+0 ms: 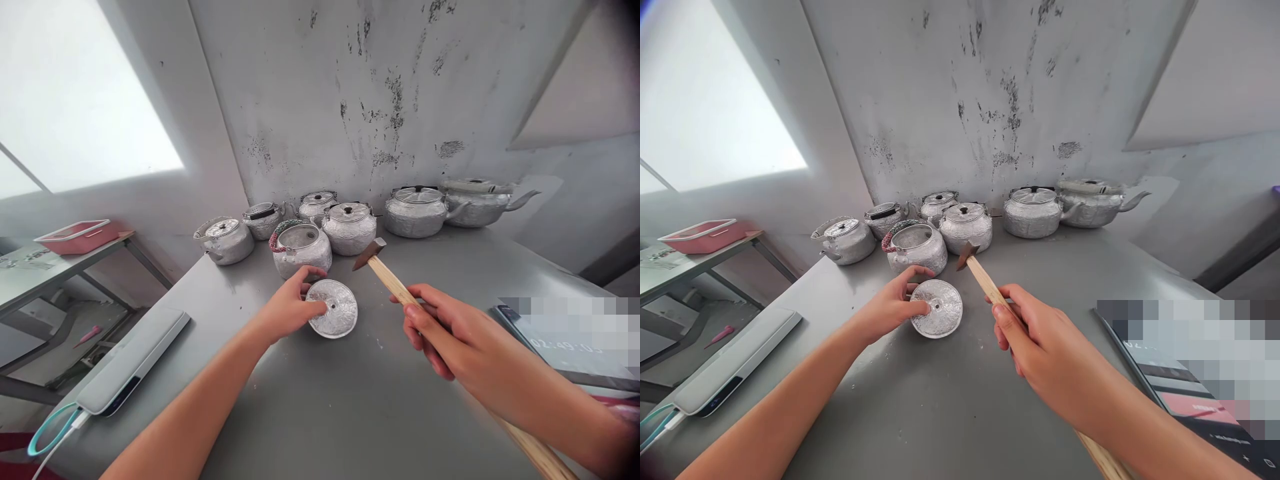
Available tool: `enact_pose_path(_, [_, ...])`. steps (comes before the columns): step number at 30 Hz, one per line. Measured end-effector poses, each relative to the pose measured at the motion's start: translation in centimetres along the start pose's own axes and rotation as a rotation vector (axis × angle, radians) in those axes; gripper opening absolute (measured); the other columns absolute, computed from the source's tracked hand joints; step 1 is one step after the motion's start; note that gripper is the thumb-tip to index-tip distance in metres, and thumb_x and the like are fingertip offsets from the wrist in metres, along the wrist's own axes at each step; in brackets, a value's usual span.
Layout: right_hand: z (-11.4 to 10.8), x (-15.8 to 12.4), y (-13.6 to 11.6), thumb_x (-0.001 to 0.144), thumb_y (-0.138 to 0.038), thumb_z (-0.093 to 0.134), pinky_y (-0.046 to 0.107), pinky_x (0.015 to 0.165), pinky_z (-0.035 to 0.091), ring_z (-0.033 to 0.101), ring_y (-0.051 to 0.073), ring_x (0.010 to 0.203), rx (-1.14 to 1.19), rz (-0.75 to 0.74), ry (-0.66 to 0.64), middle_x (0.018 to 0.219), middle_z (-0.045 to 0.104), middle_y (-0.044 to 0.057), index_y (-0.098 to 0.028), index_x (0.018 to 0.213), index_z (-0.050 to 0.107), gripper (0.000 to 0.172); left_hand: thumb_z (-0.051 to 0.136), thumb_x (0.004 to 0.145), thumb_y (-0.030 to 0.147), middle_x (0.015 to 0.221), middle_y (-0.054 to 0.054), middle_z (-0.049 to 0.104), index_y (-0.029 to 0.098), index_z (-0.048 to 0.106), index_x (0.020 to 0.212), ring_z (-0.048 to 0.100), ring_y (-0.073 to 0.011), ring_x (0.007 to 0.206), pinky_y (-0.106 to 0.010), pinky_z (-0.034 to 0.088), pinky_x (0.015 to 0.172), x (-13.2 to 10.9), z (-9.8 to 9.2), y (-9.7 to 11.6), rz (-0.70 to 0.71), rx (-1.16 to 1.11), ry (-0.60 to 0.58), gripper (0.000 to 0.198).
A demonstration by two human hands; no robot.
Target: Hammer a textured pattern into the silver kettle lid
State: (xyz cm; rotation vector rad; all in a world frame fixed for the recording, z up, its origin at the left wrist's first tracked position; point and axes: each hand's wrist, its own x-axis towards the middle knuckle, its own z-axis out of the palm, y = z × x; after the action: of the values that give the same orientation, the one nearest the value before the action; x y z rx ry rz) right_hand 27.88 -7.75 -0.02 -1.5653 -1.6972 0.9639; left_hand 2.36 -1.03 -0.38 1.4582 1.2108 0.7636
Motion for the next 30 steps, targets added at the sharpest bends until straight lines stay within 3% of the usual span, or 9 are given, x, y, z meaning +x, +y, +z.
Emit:
enact_pose_path(2, [0.0,0.0,-0.3,0.101,-0.062,0.039,0.027,0.047,0.036,0.044,0.012,0.052,0.034,0.061,-0.111,0.070,0.053,-0.007,-0.029,0.086,0.051,0.039,0.068,0.074,0.019,0.081,0.003,0.064,0.028,0.060,0.121,0.059,-0.0165,0.072,-0.027,0.043,0.064,-0.2,-0.2,0.0,0.080,0.223,0.019,0.049])
enact_pose_path(4, [-0.1,0.0,-0.3,0.101,-0.062,0.039,0.028,0.047,0.033,0.040,0.013,0.053,0.029,0.086,-0.124,0.069,0.050,-0.007,-0.029,0.086,0.050,0.039,0.066,0.077,0.025,0.083,0.002,0.065,0.029,0.063,0.119,0.060,-0.0184,0.074,-0.029,0.044,0.064,-0.2,-0.3,-0.1,0.148,0.439,0.061,0.042])
enact_pose_path(9, [-0.1,0.1,-0.2,0.100,-0.064,0.039,0.029,0.045,0.030,0.034,0.013,0.052,0.026,0.137,-0.152,0.065,0.043,-0.008,-0.029,0.088,0.051,0.039,0.068,0.079,0.037,0.110,-0.006,0.065,0.024,0.069,0.109,0.063,-0.0264,0.095,-0.037,0.049,0.082,-0.2,-0.6,-0.5,0.183,0.709,0.133,0.032])
enact_pose_path(11, [0.0,0.0,-0.2,0.100,-0.062,0.040,0.028,0.045,0.030,0.033,0.013,0.052,0.044,0.151,-0.173,0.064,0.041,-0.008,-0.027,0.081,0.048,0.040,0.066,0.082,0.037,0.116,-0.007,0.064,0.024,0.068,0.114,0.062,-0.0282,0.104,-0.039,0.050,0.089,-0.2,-0.8,-0.5,0.200,0.720,0.121,0.035])
enact_pose_path(14, [0.5,-0.5,-0.6,0.102,-0.056,0.038,0.027,0.045,0.029,0.033,0.012,0.051,0.097,0.187,-0.192,0.064,0.039,-0.008,-0.027,0.079,0.045,0.038,0.068,0.083,0.036,0.129,-0.006,0.059,0.028,0.064,0.128,0.057,-0.0296,0.119,-0.040,0.049,0.099,-0.6,-1.0,-0.2,0.265,0.691,0.004,0.046])
enact_pose_path(18, [1.7,-1.5,-1.2,0.104,-0.050,0.033,0.027,0.047,0.029,0.030,0.012,0.053,0.152,0.293,-0.199,0.066,0.038,-0.008,-0.027,0.079,0.040,0.035,0.082,0.072,0.050,0.139,-0.005,0.053,0.032,0.058,0.137,0.052,-0.0307,0.128,-0.042,0.045,0.109,-1.0,-0.7,0.1,0.321,0.676,-0.146,0.071])
enact_pose_path(22, [3.0,-2.4,-1.4,0.103,-0.058,0.028,0.027,0.049,0.030,0.029,0.012,0.057,0.121,0.403,-0.175,0.071,0.037,-0.007,-0.026,0.078,0.033,0.041,0.085,0.069,0.052,0.134,-0.005,0.056,0.030,0.062,0.131,0.055,-0.0302,0.124,-0.041,0.047,0.108,-0.9,-0.3,-0.2,0.305,0.679,-0.153,0.070])
enact_pose_path(26, [3.6,-2.7,-1.0,0.102,-0.062,0.028,0.026,0.047,0.028,0.027,0.012,0.056,0.140,0.412,-0.245,0.071,0.036,-0.007,-0.026,0.078,0.034,0.044,0.085,0.069,0.051,0.131,-0.003,0.057,0.032,0.065,0.126,0.057,-0.0291,0.121,-0.039,0.048,0.105,-0.8,-0.1,-0.5,0.307,0.670,-0.143,0.063])
enact_pose_path(30, [3.7,-2.9,-0.8,0.102,-0.061,0.027,0.024,0.045,0.027,0.025,0.013,0.057,0.195,0.388,-0.226,0.073,0.035,-0.007,-0.027,0.084,0.038,0.040,0.086,0.069,0.049,0.131,-0.004,0.058,0.030,0.063,0.127,0.057,-0.0283,0.120,-0.038,0.047,0.105,-0.8,0.0,-0.5,0.321,0.657,-0.136,0.065])
